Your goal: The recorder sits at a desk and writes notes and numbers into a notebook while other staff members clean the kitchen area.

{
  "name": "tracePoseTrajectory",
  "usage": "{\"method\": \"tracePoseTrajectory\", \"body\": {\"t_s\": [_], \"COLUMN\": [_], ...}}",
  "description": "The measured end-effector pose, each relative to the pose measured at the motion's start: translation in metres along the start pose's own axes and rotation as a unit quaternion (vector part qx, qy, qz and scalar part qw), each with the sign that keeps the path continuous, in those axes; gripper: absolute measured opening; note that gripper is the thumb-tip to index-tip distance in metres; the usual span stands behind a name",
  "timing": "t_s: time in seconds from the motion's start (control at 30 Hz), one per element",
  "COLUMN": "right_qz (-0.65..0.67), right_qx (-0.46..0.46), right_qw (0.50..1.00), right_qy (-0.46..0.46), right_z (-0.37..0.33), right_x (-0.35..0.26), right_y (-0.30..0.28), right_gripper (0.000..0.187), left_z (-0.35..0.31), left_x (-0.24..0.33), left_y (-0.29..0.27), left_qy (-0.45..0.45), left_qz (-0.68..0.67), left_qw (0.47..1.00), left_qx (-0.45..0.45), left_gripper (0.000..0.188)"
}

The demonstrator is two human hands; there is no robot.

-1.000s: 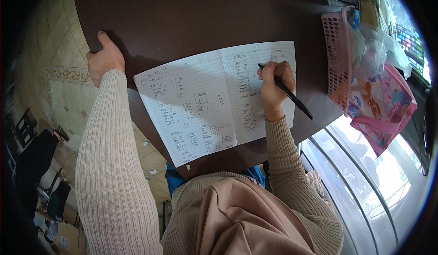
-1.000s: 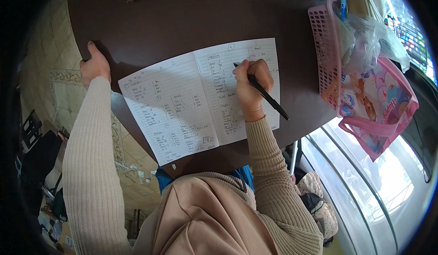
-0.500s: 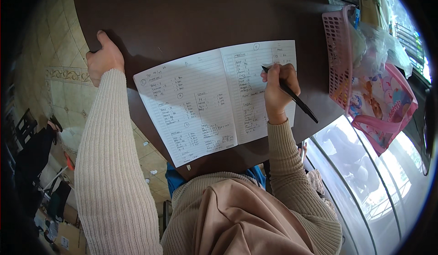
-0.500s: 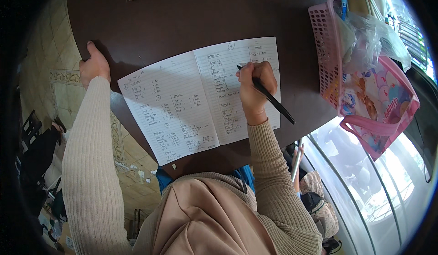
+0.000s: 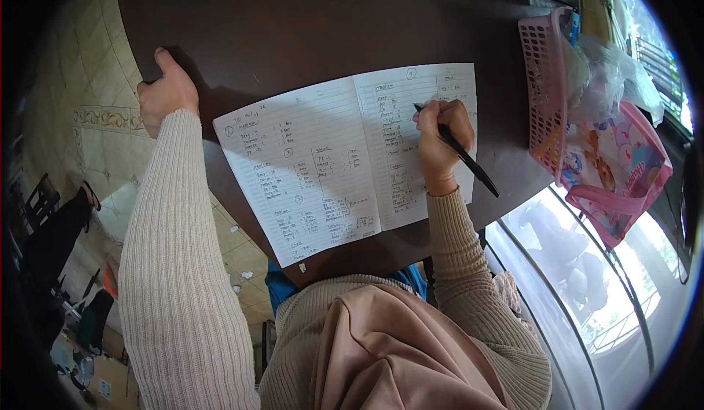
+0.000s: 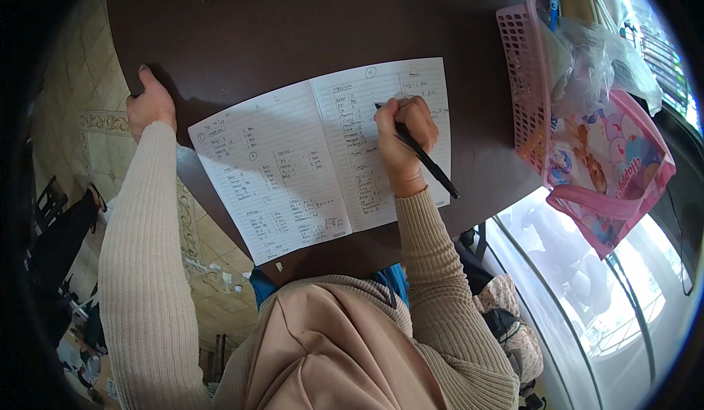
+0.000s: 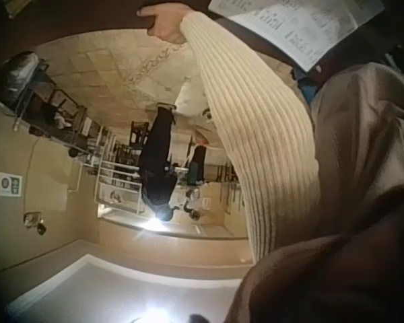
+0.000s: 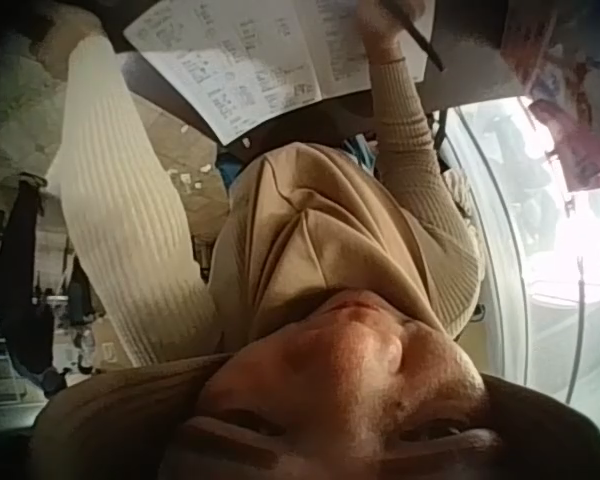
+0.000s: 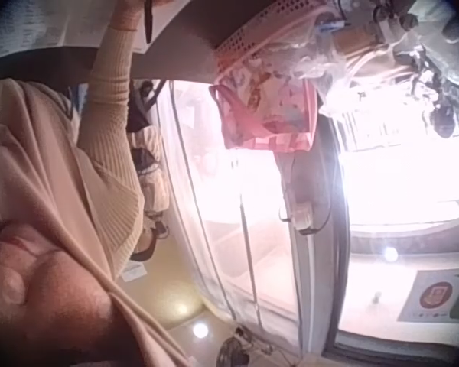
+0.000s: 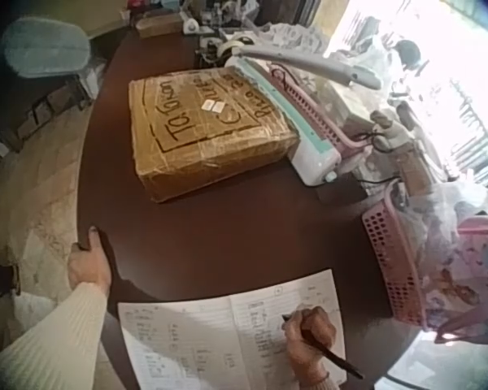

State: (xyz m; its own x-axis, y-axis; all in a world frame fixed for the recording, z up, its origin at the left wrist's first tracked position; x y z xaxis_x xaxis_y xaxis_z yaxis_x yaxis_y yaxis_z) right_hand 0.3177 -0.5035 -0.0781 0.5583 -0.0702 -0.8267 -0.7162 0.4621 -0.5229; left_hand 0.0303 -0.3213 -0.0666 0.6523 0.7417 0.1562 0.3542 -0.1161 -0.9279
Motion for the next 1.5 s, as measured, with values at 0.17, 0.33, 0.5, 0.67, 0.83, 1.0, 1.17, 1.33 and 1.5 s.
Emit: {"method": "tracePoseTrajectory", "body": {"t_s": [0.17, 0.33, 0.5, 0.67, 0.83, 1.0, 1.17, 1.33, 1.5], "right_qz": [0.078, 0.054, 0.003, -0.016, 0.073, 0.044, 0.035, -0.008, -0.012], "right_qx": [0.027, 0.02, 0.013, 0.007, 0.029, 0.021, 0.01, 0.01, 0.007], "right_qw": [0.996, 0.997, 1.0, 1.0, 0.996, 0.997, 0.998, 1.0, 1.0], "right_qy": [0.018, 0.048, 0.011, 0.007, 0.042, 0.067, 0.054, 0.023, 0.023], "right_z": [-0.005, -0.007, -0.007, -0.007, -0.01, -0.015, -0.016, -0.015, -0.014], "right_x": [-0.003, -0.004, -0.001, -0.002, -0.004, -0.007, -0.001, -0.001, -0.001], "right_y": [-0.003, -0.003, -0.003, -0.003, -0.007, -0.009, -0.008, -0.007, -0.008], "right_gripper": [0.031, 0.03, 0.031, 0.031, 0.031, 0.033, 0.03, 0.032, 0.032], "left_z": [0.0, 0.001, 0.002, 0.001, 0.0, 0.0, 0.001, -0.002, -0.003], "left_x": [0.0, -0.001, -0.001, -0.002, -0.002, 0.0, -0.001, 0.0, 0.001], "left_y": [0.0, 0.001, 0.003, 0.001, 0.001, 0.001, 0.003, 0.001, 0.0], "left_qy": [0.004, 0.008, 0.008, 0.008, 0.009, 0.007, 0.005, 0.003, 0.004], "left_qz": [0.003, -0.002, -0.004, -0.006, -0.008, -0.006, -0.001, -0.008, -0.027], "left_qw": [1.0, 1.0, 1.0, 1.0, 1.0, 1.0, 1.0, 1.0, 1.0], "left_qx": [-0.003, 0.013, 0.011, 0.012, 0.01, 0.011, 0.013, 0.01, -0.006], "left_gripper": [0.08, 0.08, 0.079, 0.079, 0.079, 0.079, 0.08, 0.08, 0.082]}}
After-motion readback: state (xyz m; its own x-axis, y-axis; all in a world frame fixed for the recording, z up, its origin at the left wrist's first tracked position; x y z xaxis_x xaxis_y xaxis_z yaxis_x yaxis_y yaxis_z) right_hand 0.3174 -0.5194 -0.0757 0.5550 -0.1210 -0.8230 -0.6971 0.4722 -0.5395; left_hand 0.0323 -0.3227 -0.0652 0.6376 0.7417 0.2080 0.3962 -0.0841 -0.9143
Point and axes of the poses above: each hand's wrist, its own z-axis towards the middle knuckle, its own y-axis out of the palm, x = y × z, the point moved 2 cm from there along z, towards the middle knuckle, and after that the axes turned 10 degrees about -x, right-handed, at the moved point
